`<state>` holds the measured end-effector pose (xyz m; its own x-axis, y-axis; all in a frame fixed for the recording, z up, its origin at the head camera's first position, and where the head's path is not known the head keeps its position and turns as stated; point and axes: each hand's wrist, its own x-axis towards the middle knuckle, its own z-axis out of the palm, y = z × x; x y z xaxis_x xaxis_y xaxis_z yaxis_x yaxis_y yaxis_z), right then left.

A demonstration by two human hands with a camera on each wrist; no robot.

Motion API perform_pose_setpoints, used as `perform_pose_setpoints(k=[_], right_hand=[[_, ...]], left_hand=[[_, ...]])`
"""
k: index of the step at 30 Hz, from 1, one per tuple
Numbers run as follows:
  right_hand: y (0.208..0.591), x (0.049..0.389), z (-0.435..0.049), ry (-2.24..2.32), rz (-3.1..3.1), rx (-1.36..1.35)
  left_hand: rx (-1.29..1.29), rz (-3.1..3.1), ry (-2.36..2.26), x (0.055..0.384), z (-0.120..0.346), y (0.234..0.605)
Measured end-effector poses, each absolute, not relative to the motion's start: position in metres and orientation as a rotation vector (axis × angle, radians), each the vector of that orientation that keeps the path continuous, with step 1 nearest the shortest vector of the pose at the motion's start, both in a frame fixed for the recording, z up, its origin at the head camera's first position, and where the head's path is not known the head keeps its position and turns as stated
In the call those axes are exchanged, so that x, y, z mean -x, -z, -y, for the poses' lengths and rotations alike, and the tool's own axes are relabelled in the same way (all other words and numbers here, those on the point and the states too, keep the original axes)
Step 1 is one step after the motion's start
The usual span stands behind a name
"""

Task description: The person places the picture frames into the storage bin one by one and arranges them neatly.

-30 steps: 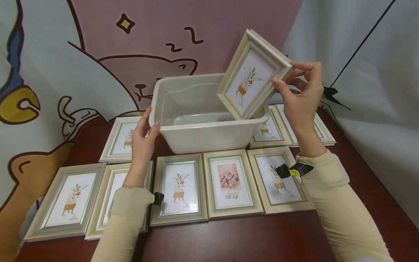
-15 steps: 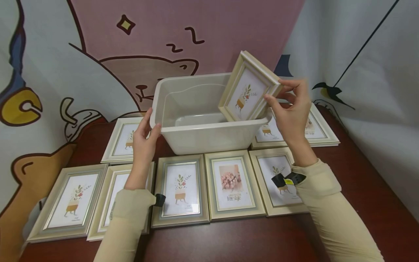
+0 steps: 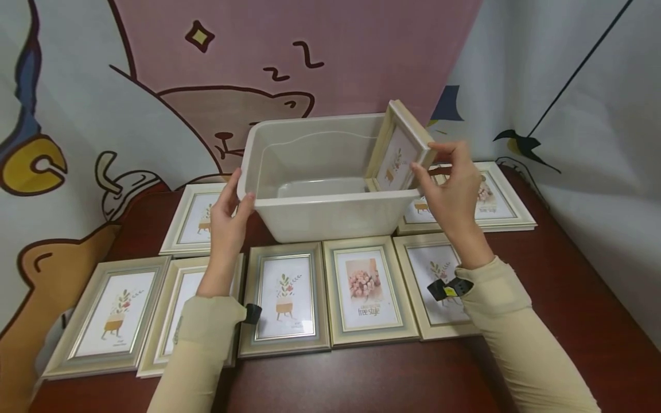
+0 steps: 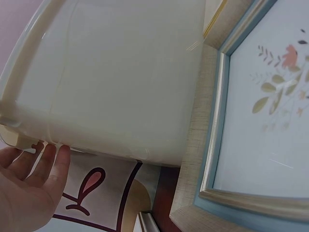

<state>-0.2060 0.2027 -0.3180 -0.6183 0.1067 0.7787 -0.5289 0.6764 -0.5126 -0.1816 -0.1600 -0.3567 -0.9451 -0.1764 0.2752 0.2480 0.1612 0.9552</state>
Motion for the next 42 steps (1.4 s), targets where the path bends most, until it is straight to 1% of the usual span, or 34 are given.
perform_pose_setpoints(k=[10,22,35,42], right_hand=[[0.327,0.207,-0.203,-0.951,2.039,-0.303],[0.327,0.207,-0.202,-1.096,2.122,-0.279],[0.329,0.202,-0.213,-1.255,2.069,-0.381],[0.330,0.196,-0.223,-1.292,2.064,-0.377]], left_hand=[[0.062,2.153,1.829,0.179,0.158,0.358],[0.039,2.156,1.836,0.179,0.158,0.357],[0.032,2.153,1.830,0.179,0.159,0.357],[0.065,2.122,1.847,0.181,0.158,0.357]])
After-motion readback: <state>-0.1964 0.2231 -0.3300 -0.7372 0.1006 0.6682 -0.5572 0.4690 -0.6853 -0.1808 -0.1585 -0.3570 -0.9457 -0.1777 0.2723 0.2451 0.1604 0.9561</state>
